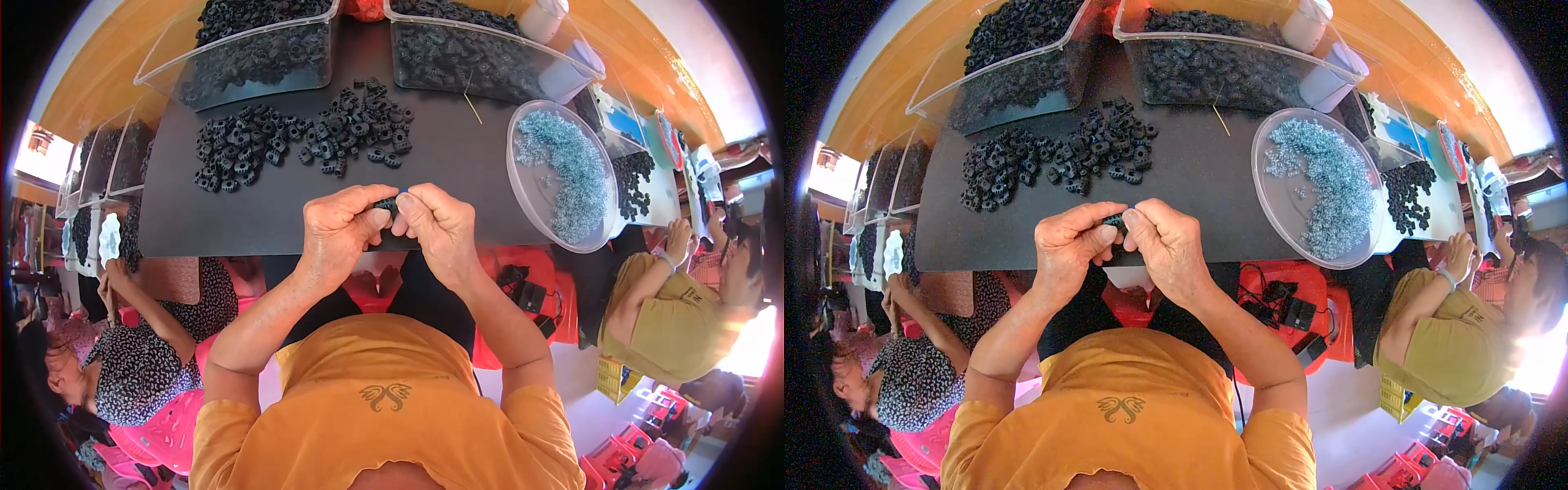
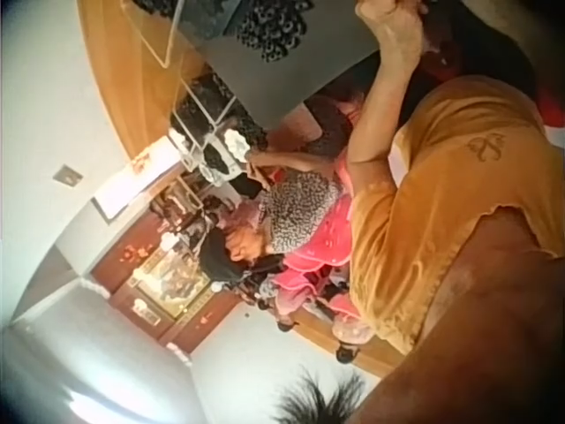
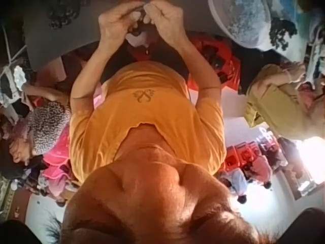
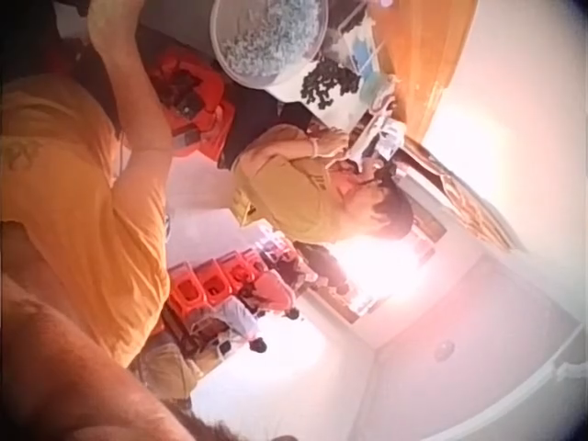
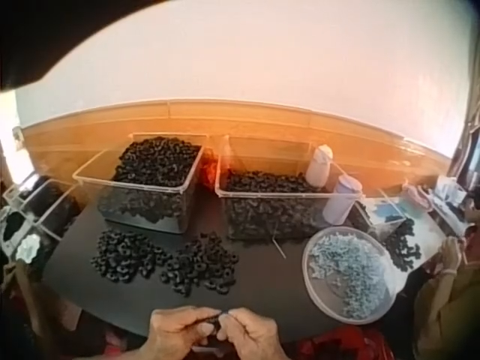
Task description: Manually inserting small pins into black plastic components at an assembly station.
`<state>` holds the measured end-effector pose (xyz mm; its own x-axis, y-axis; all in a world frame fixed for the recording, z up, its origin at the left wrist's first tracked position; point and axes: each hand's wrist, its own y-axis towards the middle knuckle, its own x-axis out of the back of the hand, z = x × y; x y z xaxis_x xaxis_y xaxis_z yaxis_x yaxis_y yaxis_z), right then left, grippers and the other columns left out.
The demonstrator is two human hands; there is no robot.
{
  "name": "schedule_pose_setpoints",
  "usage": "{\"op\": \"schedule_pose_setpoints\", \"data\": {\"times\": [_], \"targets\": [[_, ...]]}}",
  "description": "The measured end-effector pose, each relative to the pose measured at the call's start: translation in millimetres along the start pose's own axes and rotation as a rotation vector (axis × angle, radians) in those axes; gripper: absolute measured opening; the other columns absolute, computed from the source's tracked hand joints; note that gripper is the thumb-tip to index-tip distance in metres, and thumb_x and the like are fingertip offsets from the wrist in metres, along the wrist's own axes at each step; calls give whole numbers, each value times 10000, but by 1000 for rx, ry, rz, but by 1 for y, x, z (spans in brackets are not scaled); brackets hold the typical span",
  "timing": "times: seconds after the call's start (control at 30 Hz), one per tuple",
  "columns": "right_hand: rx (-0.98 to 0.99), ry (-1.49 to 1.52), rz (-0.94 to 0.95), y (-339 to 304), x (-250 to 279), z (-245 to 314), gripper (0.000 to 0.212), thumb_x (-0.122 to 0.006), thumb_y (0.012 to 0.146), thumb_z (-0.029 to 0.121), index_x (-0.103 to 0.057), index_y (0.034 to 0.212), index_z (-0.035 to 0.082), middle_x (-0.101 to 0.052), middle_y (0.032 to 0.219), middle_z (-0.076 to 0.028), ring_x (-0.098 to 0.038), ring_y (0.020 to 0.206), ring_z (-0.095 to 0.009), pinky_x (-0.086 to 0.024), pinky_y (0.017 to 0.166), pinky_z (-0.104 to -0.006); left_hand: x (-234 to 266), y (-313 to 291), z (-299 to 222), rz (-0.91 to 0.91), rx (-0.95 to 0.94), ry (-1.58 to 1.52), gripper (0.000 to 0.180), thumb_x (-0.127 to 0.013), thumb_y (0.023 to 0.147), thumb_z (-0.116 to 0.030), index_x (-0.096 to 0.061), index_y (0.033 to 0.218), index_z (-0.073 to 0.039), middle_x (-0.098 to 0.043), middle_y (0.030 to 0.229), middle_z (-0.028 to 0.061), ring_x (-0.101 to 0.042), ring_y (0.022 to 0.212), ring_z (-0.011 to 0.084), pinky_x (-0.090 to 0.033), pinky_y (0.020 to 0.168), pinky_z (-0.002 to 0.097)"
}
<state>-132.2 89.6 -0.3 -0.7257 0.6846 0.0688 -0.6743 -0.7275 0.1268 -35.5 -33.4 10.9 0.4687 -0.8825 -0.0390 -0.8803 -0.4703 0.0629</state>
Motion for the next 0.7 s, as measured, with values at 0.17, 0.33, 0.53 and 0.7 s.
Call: {"op": "schedule_pose_setpoints", "data": {"times": [0.17, 0.33, 0.53, 0.7], "targets": [[-67, 34, -38, -9, -5, 7, 242, -499, 957, 183, -537, 837, -24, -558, 742, -73, -529, 678, -115, -438, 620, -273, -4, 1, 2, -53, -77, 153, 222, -594, 793, 75, -648, 999, 13, -600, 720, 28, -521, 549, 58, -436, 490, 197], [238, -234, -86, -8, -3, 7, 172, -546, 915, 130, -557, 840, -25, -513, 686, -124, -525, 625, -246, -422, 570, -340, -6, -5, 0, -32, -222, 285, 312, -626, 786, 64, -612, 1091, -2, -591, 737, 29, -545, 569, 72, -461, 512, 207], [65, -246, -87, 7, 15, 20, 161, -590, 870, 107, -587, 752, -3, -561, 615, -76, -528, 549, -131, -424, 514, -298, -7, -8, -8, -27, -220, 303, 422, -661, 708, 88, -580, 1115, 13, -608, 743, 86, -604, 609, 170, -490, 565, 281], [151, -496, -248, 75, 70, 73, 257, -562, 894, 199, -598, 705, 29, -591, 606, -18, -493, 561, -63, -390, 530, -236, 44, -10, 7, -278, -411, 653, 258, -661, 718, 31, -621, 971, 5, -576, 702, 99, -592, 606, 216, -471, 561, 298]]}}
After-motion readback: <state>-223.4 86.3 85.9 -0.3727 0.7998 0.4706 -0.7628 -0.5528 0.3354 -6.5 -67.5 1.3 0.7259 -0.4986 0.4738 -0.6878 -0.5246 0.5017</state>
